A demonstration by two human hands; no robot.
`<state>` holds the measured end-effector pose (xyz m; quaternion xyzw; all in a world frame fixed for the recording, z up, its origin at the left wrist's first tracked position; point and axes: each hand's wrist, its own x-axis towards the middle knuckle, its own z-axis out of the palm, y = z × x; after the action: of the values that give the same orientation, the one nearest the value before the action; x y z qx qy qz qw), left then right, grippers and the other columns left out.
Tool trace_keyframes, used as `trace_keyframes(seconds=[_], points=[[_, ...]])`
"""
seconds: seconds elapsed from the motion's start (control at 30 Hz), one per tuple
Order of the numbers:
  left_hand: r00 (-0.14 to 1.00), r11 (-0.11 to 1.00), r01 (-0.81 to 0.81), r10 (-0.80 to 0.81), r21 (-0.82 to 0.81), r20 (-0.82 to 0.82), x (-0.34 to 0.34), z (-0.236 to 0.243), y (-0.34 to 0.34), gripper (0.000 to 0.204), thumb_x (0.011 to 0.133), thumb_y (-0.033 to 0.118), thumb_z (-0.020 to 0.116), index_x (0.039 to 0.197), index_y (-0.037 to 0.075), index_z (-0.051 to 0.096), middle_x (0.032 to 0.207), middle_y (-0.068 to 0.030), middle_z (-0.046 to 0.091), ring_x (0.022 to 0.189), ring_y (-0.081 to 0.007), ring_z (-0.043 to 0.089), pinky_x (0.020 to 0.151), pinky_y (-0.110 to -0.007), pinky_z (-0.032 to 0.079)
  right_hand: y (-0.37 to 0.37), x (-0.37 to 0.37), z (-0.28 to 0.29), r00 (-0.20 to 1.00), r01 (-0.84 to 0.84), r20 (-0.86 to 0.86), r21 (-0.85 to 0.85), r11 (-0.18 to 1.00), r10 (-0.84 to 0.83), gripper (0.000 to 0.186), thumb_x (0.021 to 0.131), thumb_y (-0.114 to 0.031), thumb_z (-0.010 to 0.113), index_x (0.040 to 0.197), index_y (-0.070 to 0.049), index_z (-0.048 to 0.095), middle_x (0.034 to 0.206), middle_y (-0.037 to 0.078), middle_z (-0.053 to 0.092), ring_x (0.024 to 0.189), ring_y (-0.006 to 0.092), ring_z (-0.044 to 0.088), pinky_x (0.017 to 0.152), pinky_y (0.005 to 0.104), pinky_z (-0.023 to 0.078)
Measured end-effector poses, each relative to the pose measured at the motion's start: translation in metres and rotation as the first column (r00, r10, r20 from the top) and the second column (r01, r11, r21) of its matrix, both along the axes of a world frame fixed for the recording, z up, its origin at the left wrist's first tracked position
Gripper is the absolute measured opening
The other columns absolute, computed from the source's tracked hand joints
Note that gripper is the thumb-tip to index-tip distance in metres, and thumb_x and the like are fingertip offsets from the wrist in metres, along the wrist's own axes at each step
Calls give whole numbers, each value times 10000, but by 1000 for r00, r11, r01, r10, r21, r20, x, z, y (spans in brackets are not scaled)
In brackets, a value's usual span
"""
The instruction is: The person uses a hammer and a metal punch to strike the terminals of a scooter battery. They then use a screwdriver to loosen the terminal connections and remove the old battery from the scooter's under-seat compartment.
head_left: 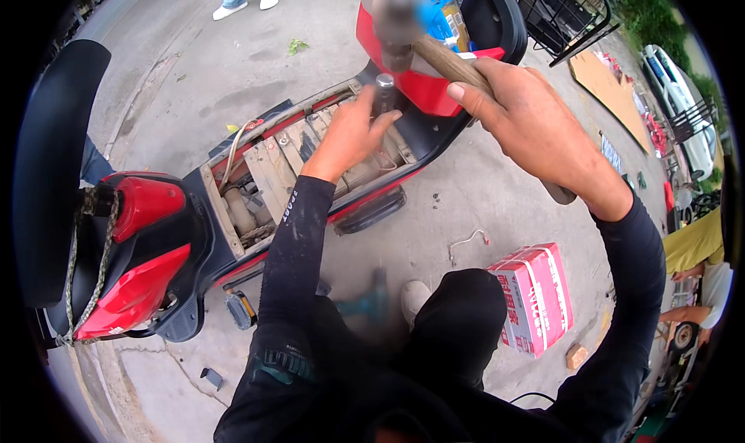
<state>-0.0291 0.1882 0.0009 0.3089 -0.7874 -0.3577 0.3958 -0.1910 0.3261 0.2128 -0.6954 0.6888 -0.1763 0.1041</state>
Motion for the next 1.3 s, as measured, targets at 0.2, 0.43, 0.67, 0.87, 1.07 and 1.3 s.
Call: trace_keyframes(seconds=[0.2, 0.43, 0.67, 0.87, 1.07, 1.3], points=[[999, 994, -30, 32, -103, 19, -4, -3, 2, 402, 975, 268, 688, 1172, -41, 523, 753, -241, 671, 648, -388, 706, 637, -458, 523, 13, 3, -11, 997, -69, 14, -393, 917, 80, 351, 1033, -295, 610, 997, 53, 579, 755, 254, 653, 720, 454, 665, 639, 483, 512], [1000, 999, -3, 5, -53, 30, 0, -1, 0, 404, 980, 262, 683, 1202, -37, 526, 824, -241, 703, 654, -369, 717, 641, -426, 536, 0, 2, 6, 998, -66, -3, -226, 972, 67, 429, 1039, -359, 576, 940, 58, 603, 715, 220, 601, 694, 383, 623, 648, 457, 491], [999, 999, -33, 33, 3, -6, 1, 2, 3, 385, 984, 239, 699, 1217, -36, 563, 960, -177, 734, 846, -261, 710, 790, -397, 542, 1, -10, -24, 984, -125, -136, -83, 989, 113, 374, 1017, -286, 607, 978, 87, 592, 785, 304, 646, 799, 503, 645, 729, 527, 512], [1000, 999, -18, 18, -39, 4, -2, -10, -4, 459, 973, 335, 688, 1127, -72, 542, 906, -293, 690, 829, -454, 671, 745, -470, 515, 92, -47, -67, 993, 104, 58, 54, 993, -107, 333, 1006, -299, 652, 934, 23, 613, 627, 209, 582, 590, 423, 611, 590, 470, 475], [997, 998, 60, -59, 32, -40, -8, -9, -3, 458, 989, 353, 660, 1167, -55, 552, 957, -239, 731, 886, -393, 702, 813, -447, 529, 212, -123, -316, 915, 404, -130, 285, 869, -382, 372, 977, -380, 678, 943, -10, 655, 675, 244, 635, 703, 465, 665, 648, 544, 504], [997, 993, 80, -81, 87, 6, -8, -11, -10, 496, 1000, 361, 649, 1231, -65, 544, 990, -226, 743, 920, -320, 724, 853, -409, 541, 221, -141, -406, 956, 263, -229, 403, 877, -182, 391, 936, -391, 703, 1070, -24, 680, 1061, 241, 679, 931, 428, 693, 770, 497, 568]])
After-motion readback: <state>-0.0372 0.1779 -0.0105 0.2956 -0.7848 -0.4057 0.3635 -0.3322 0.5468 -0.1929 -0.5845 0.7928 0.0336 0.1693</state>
